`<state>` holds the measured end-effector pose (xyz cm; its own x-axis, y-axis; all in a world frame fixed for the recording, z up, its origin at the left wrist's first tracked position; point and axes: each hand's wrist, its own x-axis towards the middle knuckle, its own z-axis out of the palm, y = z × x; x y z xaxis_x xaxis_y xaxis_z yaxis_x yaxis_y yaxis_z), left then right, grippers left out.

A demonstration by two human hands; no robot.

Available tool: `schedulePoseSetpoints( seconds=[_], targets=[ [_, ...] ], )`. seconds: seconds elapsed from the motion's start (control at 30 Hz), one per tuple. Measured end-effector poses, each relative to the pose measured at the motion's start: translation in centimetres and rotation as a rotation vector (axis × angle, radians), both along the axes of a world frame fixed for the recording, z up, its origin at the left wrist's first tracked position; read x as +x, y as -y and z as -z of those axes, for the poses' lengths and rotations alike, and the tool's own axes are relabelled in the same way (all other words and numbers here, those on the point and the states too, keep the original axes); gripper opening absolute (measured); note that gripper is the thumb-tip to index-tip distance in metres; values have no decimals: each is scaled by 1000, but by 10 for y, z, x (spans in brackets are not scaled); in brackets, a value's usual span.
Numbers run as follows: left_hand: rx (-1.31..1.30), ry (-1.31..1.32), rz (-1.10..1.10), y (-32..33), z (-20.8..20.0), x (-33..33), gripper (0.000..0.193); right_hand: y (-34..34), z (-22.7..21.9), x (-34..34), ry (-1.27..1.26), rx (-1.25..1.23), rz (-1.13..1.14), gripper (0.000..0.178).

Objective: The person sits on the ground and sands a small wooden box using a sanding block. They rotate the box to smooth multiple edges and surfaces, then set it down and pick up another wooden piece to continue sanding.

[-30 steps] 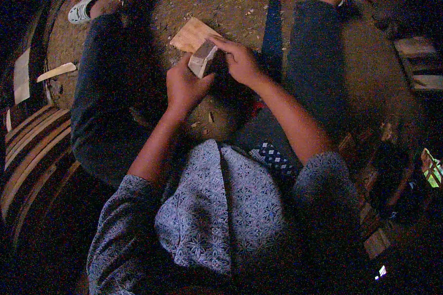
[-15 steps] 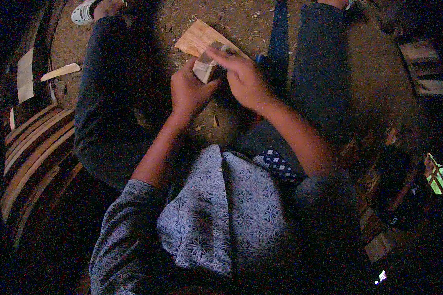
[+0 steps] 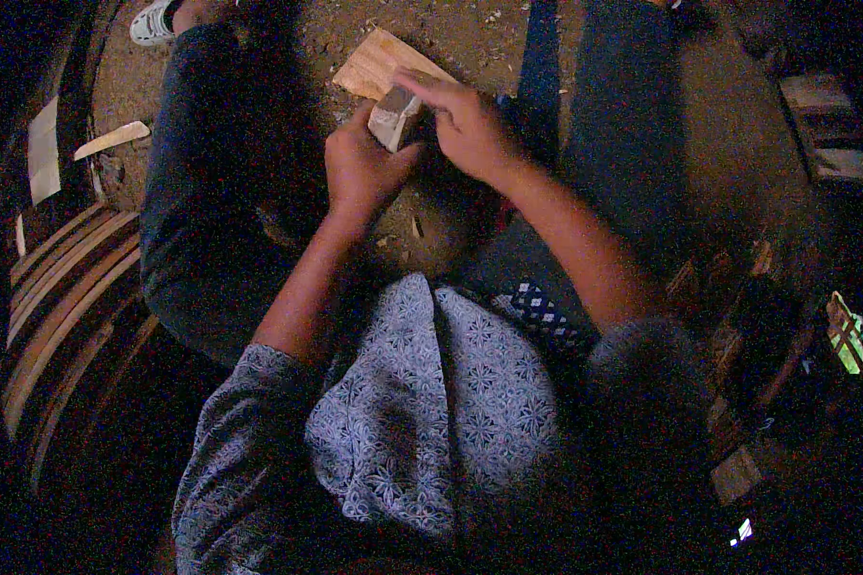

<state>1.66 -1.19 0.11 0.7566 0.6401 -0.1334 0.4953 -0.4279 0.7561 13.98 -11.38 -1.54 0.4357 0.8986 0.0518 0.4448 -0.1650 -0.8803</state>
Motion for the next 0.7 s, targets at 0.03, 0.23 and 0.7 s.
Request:
schedulePoseSetpoints(
  seconds=[0.03, 0.23, 0.7],
  targets=[
    [-7, 11, 0, -1, 1, 1, 43, -4, 2, 4, -16, -63, 1, 61],
    [-60, 7, 10, 2, -2, -5, 42, 24, -44, -21, -25, -16, -67, 62],
    [-83, 435, 32, 6, 1, -34, 33, 24, -17, 41, -762, 97, 452, 44]
  ],
)
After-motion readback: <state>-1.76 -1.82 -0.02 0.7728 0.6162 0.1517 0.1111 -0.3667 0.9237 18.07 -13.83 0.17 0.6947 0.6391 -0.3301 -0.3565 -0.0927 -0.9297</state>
